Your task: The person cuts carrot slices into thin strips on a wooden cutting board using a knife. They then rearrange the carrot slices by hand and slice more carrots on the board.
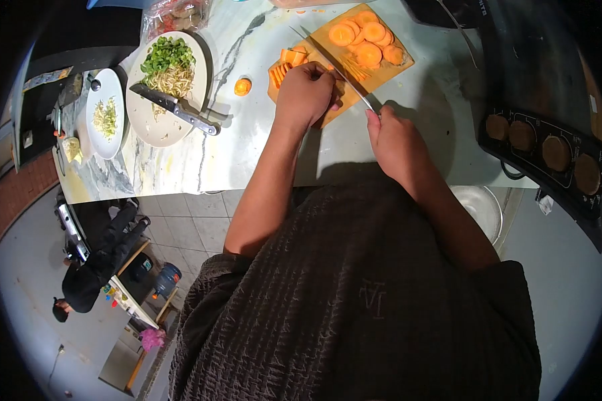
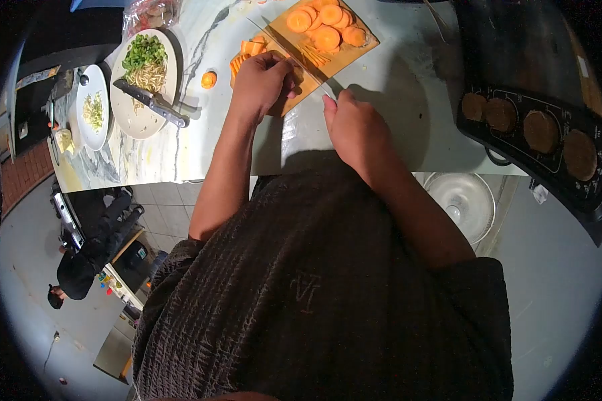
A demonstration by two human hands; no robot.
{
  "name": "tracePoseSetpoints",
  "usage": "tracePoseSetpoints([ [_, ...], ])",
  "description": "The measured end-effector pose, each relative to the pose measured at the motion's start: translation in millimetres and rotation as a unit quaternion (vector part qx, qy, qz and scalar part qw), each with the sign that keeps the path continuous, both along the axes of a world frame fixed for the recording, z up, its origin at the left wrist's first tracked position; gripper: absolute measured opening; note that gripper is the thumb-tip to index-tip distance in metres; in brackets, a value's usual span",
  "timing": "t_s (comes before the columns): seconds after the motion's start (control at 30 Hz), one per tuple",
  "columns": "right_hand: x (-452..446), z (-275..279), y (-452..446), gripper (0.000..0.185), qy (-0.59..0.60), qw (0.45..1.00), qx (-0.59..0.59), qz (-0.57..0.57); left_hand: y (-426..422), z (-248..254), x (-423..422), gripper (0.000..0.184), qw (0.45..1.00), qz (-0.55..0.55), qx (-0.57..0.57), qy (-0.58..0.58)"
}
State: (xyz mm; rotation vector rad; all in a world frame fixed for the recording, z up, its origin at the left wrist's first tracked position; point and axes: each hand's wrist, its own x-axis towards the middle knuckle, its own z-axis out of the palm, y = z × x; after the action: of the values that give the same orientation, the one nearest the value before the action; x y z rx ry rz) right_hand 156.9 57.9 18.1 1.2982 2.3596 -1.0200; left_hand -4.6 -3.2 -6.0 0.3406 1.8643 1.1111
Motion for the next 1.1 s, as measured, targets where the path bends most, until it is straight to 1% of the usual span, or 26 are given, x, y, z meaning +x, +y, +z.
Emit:
tracePoseSetpoints([
  [0.27, -5, -6, -2, 0.039, 0.020, 1.000, 0.016, -0.008, -1, -4, -1, 0.020, 0.999, 0.011, 0.020, -0.027],
  [0.4, 4, -9, -4, 0.039, 0.020, 0.999, 0.031, -0.006, -1, 1, 1, 0.021, 1.000, 0.005, 0.004, 0.002],
  [0.57, 15, -12, -2, 0.040, 0.030, 0.998, 0.058, -0.009, 0, -2, 2, 0.021, 1.000, 0.009, 0.006, -0.009],
  [0.8, 16, -11, -3, 0.039, 0.034, 0.999, 0.032, -0.022, 1, 11, 2, 0.022, 1.000, -0.013, -0.013, -0.003],
  [0.87, 16, -12, -2, 0.038, 0.037, 0.999, 0.031, -0.021, 1, 14, 3, 0.023, 1.000, -0.005, -0.022, -0.005],
  [0.97, 16, -10, -3, 0.038, 0.042, 0.998, 0.035, -0.026, 0, 6, 1, 0.022, 1.000, 0.006, -0.001, -0.029],
  [1.1, 16, -9, -2, 0.038, 0.040, 0.998, 0.031, -0.023, 1, 7, 0, 0.022, 1.000, 0.000, -0.005, -0.024],
])
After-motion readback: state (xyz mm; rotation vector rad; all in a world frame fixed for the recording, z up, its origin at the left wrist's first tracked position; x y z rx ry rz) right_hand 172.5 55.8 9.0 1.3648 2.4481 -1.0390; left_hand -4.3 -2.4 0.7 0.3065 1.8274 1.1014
